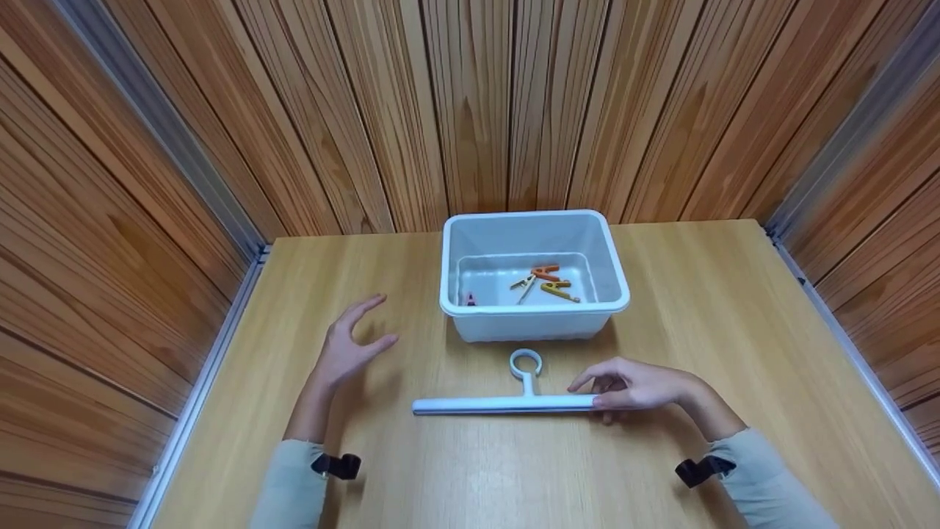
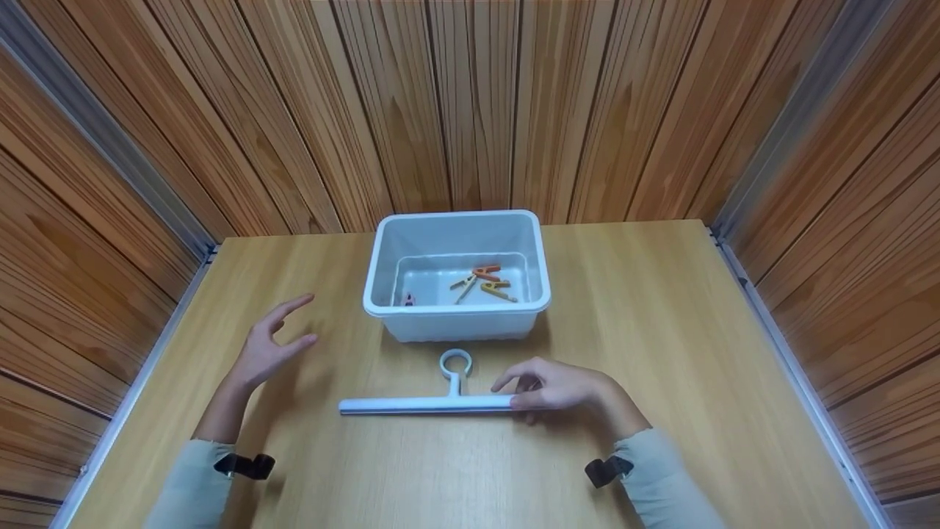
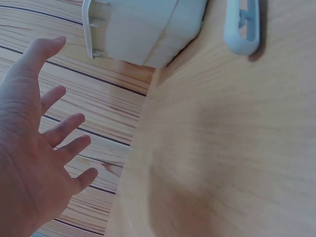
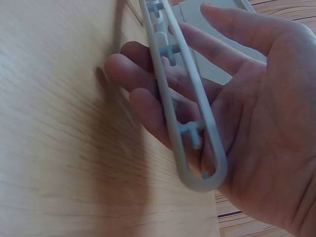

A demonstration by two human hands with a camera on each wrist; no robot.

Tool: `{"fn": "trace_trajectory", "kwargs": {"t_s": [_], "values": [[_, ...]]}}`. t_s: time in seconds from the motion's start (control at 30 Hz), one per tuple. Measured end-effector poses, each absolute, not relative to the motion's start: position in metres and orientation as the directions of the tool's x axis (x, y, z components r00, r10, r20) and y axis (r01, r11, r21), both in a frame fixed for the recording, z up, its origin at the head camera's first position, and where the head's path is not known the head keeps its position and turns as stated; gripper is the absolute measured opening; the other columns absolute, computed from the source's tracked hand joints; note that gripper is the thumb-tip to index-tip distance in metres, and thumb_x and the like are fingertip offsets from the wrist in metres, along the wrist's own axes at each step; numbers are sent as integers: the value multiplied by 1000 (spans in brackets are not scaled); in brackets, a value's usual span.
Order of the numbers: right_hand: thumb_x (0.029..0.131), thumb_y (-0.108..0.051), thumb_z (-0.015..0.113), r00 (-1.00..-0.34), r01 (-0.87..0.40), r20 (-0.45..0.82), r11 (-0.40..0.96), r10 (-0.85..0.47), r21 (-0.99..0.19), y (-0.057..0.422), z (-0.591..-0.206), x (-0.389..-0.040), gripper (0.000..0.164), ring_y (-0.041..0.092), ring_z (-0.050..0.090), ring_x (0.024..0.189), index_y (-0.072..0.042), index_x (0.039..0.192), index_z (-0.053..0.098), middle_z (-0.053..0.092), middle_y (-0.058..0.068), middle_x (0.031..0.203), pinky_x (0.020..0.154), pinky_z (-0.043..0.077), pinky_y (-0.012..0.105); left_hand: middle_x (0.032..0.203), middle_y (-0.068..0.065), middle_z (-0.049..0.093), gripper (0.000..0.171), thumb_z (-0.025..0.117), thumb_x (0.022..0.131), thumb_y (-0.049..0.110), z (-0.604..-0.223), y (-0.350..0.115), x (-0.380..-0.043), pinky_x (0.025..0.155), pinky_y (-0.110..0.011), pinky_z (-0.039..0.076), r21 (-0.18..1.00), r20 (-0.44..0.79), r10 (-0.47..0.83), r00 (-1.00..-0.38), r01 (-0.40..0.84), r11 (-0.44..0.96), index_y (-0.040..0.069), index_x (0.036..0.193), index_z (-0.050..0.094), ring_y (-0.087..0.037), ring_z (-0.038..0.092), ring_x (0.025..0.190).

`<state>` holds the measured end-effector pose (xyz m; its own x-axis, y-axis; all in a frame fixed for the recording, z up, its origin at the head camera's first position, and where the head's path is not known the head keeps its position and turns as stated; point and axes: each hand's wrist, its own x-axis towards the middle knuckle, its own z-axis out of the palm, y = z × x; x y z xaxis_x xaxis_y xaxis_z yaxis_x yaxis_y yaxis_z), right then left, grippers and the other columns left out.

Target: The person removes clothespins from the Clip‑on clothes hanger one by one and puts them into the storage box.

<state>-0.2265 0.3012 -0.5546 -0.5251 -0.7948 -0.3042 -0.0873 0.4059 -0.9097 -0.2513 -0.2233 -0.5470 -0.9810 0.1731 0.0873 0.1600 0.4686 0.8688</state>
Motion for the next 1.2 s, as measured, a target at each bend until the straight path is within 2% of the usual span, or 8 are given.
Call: {"fn": "trace_trajectory", "kwargs": {"t_s": [0.07, 0.17, 0.3, 0.5, 0.7, 1.07, 1.13, 1.2], "values": [[112, -11, 64, -526, -110, -291, 403, -799, -908, 302, -553, -227, 39, 23, 83, 90, 3, 149, 66, 77, 36, 113, 80, 68, 31, 178, -20, 46, 72, 83, 102, 20, -549, -226, -249, 137, -76, 24, 862, 86, 177, -981, 162, 481, 12, 167, 53, -47, 36, 169], [112, -15, 65, -542, -180, -262, 414, -799, -892, 303, -551, -227, 39, 14, 79, 101, 0, 148, 68, 78, 31, 121, 90, 64, 26, 179, -21, 43, 73, 82, 102, 24, -553, -229, -245, 137, -77, 23, 850, 75, 185, -980, 160, 501, 13, 168, 52, -48, 34, 170], [112, -17, 65, -565, -244, -217, 412, -796, -878, 305, -547, -228, 39, 8, 74, 115, 0, 148, 68, 78, 27, 131, 101, 57, 20, 184, -20, 36, 75, 81, 103, 28, -555, -231, -242, 137, -79, 16, 837, 39, 186, -982, 134, 530, 16, 170, 50, -49, 23, 174], [112, -5, 60, -529, -163, -181, 308, -829, -937, 309, -545, -229, 42, 15, 80, 119, 14, 150, 57, 74, 41, 131, 101, 62, 23, 188, -13, 29, 76, 79, 105, 32, -555, -232, -240, 138, -79, 10, 812, -12, 198, -980, 107, 574, 21, 173, 46, -46, 12, 178], [114, -4, 58, -513, -156, -132, 243, -848, -957, 312, -549, -231, 42, 15, 81, 121, 18, 149, 53, 72, 44, 131, 104, 62, 23, 189, -13, 26, 76, 76, 107, 34, -557, -231, -238, 138, -79, 8, 798, -22, 220, -975, 116, 592, 21, 175, 43, -46, 9, 179], [113, -3, 58, -602, -198, -95, 263, -793, -944, 331, -542, -232, 41, 16, 76, 134, 14, 150, 57, 65, 45, 144, 110, 56, 18, 188, -18, 26, 75, 76, 107, 31, -557, -239, -232, 138, -79, 10, 823, 5, 243, -970, 142, 550, 15, 174, 44, -48, 13, 177], [113, -2, 59, -618, -205, -87, 266, -782, -942, 337, -540, -231, 41, 14, 75, 136, 14, 151, 57, 67, 41, 146, 112, 56, 18, 188, -19, 26, 75, 75, 107, 30, -558, -243, -230, 138, -79, 10, 826, 12, 250, -968, 150, 543, 13, 173, 44, -49, 14, 177], [112, -2, 60, -636, -205, -79, 267, -767, -942, 343, -538, -231, 43, 12, 73, 138, 13, 152, 57, 71, 27, 150, 113, 55, 19, 188, -20, 26, 75, 75, 107, 30, -558, -246, -228, 138, -79, 11, 827, 18, 254, -967, 157, 539, 12, 173, 44, -50, 15, 177]]}}
